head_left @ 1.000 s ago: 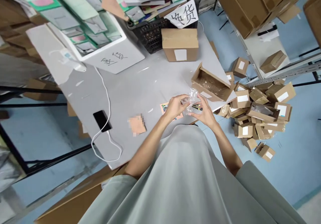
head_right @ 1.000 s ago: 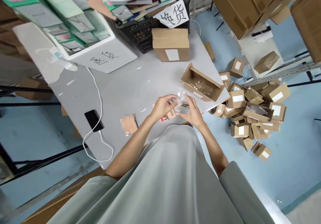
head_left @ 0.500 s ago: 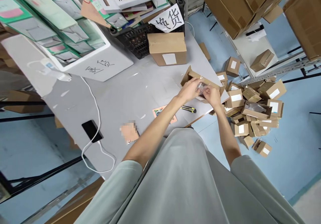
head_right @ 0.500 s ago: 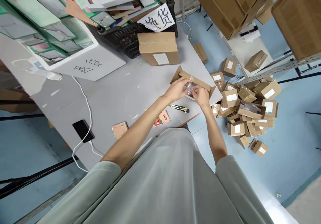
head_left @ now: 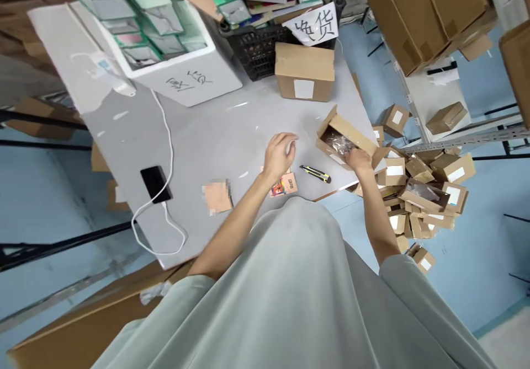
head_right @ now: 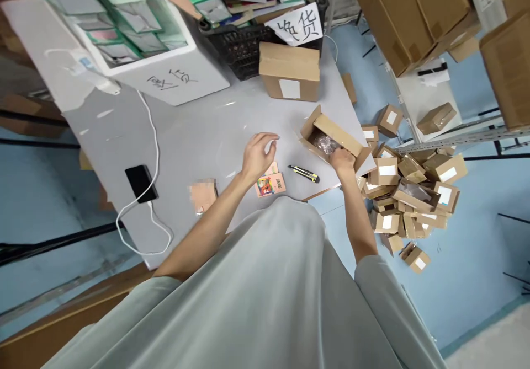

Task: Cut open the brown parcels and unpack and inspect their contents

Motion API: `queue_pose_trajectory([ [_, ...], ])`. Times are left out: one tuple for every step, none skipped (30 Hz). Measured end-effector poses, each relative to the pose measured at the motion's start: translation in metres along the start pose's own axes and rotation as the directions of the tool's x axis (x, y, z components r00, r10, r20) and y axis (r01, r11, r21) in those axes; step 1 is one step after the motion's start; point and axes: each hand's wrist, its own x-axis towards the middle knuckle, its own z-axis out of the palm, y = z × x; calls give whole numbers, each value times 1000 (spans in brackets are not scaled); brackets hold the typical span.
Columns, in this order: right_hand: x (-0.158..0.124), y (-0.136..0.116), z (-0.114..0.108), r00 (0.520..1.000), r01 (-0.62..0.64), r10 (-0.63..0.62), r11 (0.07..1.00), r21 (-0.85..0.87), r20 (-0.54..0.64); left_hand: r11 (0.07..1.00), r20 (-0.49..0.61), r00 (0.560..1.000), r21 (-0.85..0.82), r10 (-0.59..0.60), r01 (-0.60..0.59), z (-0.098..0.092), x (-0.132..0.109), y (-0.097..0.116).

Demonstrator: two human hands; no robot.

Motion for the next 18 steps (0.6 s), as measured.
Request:
queue_pose_trajectory([
  [-12,6,1,996,14,-14,1000,0,-89,996,-3,997,22,-82,82,-8,-18,-19],
  [-24,11,2,977,42,-37,999,19,-210,985,4,986,49,-167,167,-14,-37,-38],
  [-35,16,5,937,98,-74,994,53,-341,965,19,967,76,-254,252,-19,-55,-56],
  [-44,19,9,879,180,-117,979,95,-463,938,36,941,100,-338,333,-22,-74,-72],
  [-51,17,15,819,286,-169,948,136,-548,906,55,908,117,-415,407,-24,-91,-86],
  [-55,12,24,780,399,-230,899,180,-582,873,77,872,123,-483,473,-24,-108,-97],
  [-58,2,37,767,500,-303,835,230,-566,840,104,834,111,-542,531,-23,-122,-107],
  [-59,-12,52,775,571,-387,768,291,-499,810,135,799,85,-587,580,-20,-135,-114],
  [-58,-29,70,796,596,-469,716,364,-382,784,166,769,52,-617,618,-15,-146,-119],
  [-56,-47,90,816,574,-533,701,423,-222,765,196,749,14,-633,643,-9,-155,-123],
  [-53,-65,109,833,516,-550,733,444,-60,754,221,739,-26,-636,657,-2,-163,-124],
  [-50,-82,128,853,440,-516,792,423,78,749,238,739,-64,-630,659,5,-168,-125],
  [-47,-97,145,870,371,-460,847,380,177,749,248,745,-97,-619,655,13,-172,-125],
  [-45,-109,160,890,309,-396,888,340,224,752,255,753,-123,-606,647,21,-175,-124],
  [-44,-118,172,901,276,-358,909,313,244,750,257,760,-158,-597,643,28,-177,-123],
  [-44,-125,181,911,252,-329,922,295,247,742,255,764,-196,-592,641,35,-179,-123],
  [-44,-129,188,918,242,-315,927,288,240,731,250,766,-233,-593,642,41,-181,-122],
  [-45,-132,193,923,238,-309,928,288,231,716,243,764,-268,-597,645,46,-183,-121],
])
